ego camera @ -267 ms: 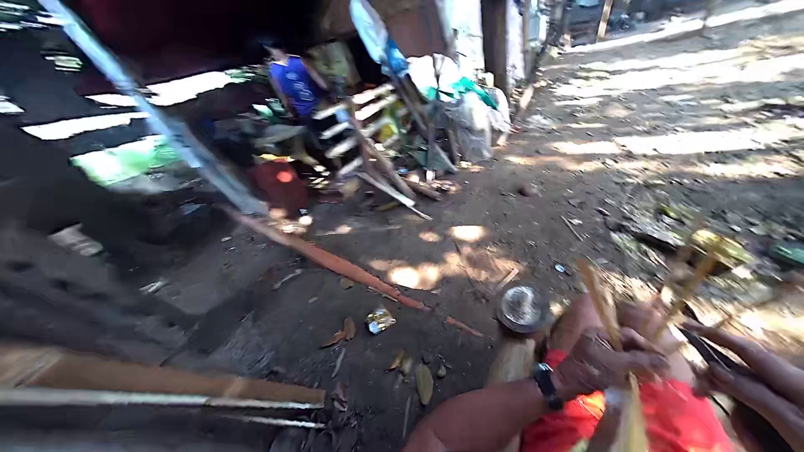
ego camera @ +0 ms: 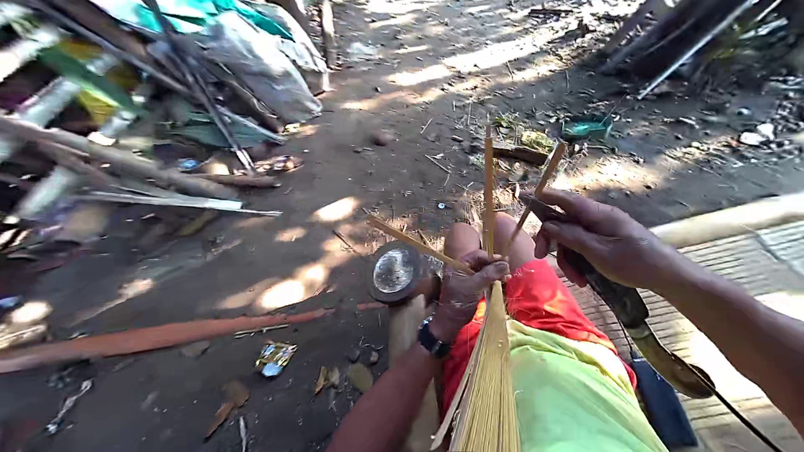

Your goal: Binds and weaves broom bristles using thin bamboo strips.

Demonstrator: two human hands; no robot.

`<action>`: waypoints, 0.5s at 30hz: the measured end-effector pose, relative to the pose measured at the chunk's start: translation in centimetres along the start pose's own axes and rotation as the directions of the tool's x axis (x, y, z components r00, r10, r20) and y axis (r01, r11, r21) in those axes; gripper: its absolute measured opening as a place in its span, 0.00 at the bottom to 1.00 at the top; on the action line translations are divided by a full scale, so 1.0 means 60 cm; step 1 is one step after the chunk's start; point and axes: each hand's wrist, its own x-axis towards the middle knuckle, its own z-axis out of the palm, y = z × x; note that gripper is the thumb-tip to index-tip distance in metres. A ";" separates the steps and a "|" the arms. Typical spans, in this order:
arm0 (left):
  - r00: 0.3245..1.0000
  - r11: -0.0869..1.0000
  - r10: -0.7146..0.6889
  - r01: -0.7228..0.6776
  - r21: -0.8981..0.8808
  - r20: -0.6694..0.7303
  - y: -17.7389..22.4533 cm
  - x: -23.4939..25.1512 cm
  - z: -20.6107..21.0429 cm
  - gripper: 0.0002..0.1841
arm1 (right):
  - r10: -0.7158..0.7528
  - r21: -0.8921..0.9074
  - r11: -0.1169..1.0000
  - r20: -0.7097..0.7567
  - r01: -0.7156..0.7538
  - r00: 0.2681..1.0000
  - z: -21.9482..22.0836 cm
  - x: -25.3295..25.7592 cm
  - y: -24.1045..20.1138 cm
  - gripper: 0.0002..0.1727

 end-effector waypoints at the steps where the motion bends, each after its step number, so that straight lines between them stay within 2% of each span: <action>1: 1.000 1.000 -0.002 0.001 -0.021 -0.003 0.002 0.000 -0.001 0.04 | 0.005 0.026 1.000 0.028 -0.006 1.000 0.006 -0.001 0.002 0.28; 5: 1.000 0.999 -0.006 0.006 -0.032 0.012 -0.004 -0.004 0.000 0.04 | 0.079 0.074 0.993 0.157 -0.091 0.984 0.048 -0.016 0.059 0.25; 8: 1.000 1.000 0.014 -0.014 -0.005 0.006 -0.007 -0.004 -0.001 0.05 | 0.082 0.106 0.990 0.134 -0.097 0.988 0.048 -0.016 0.063 0.24; 15: 0.999 0.999 0.020 -0.019 -0.032 0.029 -0.008 -0.004 0.001 0.05 | 0.043 0.056 0.997 0.090 -0.048 0.995 0.019 -0.020 0.027 0.25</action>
